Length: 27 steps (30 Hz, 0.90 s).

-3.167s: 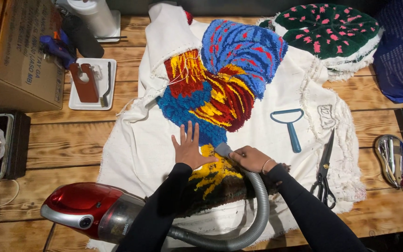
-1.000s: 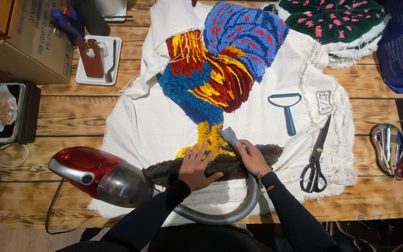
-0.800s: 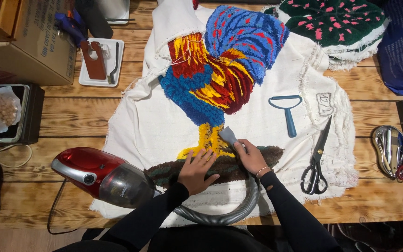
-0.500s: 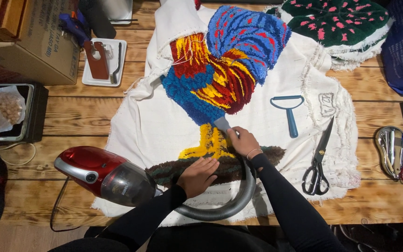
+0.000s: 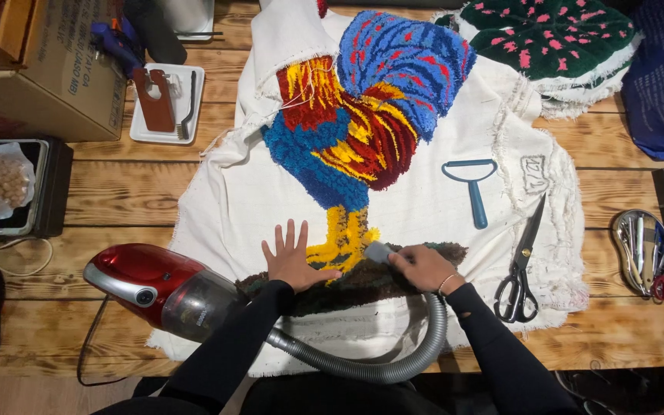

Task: Cleaning and grooming a handmade rooster rug using a vacuum and a scraper tool.

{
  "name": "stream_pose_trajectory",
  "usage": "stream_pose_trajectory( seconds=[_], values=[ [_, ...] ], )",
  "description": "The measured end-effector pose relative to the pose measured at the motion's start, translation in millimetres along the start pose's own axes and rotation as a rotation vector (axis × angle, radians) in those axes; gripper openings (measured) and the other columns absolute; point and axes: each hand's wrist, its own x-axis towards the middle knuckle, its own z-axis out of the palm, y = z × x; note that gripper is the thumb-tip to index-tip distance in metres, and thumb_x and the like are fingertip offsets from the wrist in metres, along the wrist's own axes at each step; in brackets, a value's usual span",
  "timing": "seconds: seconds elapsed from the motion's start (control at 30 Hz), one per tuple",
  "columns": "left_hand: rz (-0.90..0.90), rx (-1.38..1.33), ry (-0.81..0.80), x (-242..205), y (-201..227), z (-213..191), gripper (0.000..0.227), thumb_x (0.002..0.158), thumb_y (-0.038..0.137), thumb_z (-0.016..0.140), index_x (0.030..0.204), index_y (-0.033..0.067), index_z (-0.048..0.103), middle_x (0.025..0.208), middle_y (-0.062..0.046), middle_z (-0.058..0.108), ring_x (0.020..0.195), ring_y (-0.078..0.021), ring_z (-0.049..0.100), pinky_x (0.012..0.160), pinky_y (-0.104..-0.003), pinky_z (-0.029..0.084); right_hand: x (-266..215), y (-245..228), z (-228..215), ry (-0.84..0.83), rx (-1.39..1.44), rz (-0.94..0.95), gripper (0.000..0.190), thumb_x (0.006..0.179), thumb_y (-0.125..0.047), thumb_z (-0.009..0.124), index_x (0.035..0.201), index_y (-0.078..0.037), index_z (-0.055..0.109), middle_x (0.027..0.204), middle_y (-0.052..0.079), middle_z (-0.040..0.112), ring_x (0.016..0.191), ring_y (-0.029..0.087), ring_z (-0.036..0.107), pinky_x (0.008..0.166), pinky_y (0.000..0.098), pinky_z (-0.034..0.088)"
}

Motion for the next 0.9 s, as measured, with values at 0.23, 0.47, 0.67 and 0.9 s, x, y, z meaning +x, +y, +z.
stream_pose_trajectory(
  seconds=[0.23,0.47,0.67,0.9],
  values=[
    [-0.038,0.022,-0.021,-4,0,1,0.157,0.047,0.103,0.062,0.165,0.0226,-0.004,0.172,-0.013,-0.013,0.156,-0.0399,-0.016,0.118,-0.072,-0.007,10,-2,-17,0.236,0.127,0.108,0.06,0.098,-0.053,0.052,0.119,-0.002,0.074,0.094,0.023,0.078,0.088,0.033,0.076,0.087,0.0428,0.058],
    [-0.05,0.087,0.003,-13,6,-4,0.152,0.051,0.104,0.054,0.165,0.0207,-0.002,0.172,-0.014,-0.01,0.156,-0.0405,-0.011,0.116,-0.071,-0.006,3,-5,-14,0.088,0.096,0.025,0.059,0.094,-0.055,0.057,0.118,-0.004,0.075,0.091,0.02,0.079,0.084,0.031,0.078,0.084,0.0408,0.058],
    [0.046,0.141,0.121,-25,2,26,0.123,0.078,0.096,0.033,0.164,0.014,0.002,0.171,-0.016,0.002,0.157,-0.0346,-0.002,0.122,-0.063,-0.006,-4,2,-12,0.156,0.098,-0.021,0.056,0.093,-0.054,0.06,0.114,-0.005,0.078,0.094,0.018,0.078,0.086,0.029,0.076,0.083,0.0399,0.057],
    [0.027,0.136,0.043,-47,10,-3,0.127,0.077,0.097,0.03,0.162,0.0074,0.0,0.171,-0.015,0.003,0.158,-0.03,0.0,0.123,-0.059,-0.005,-4,56,7,0.254,0.369,0.01,0.046,0.097,-0.042,0.058,0.118,-0.004,0.075,0.086,0.01,0.075,0.07,0.02,0.066,0.068,0.0363,0.054]
  ],
)
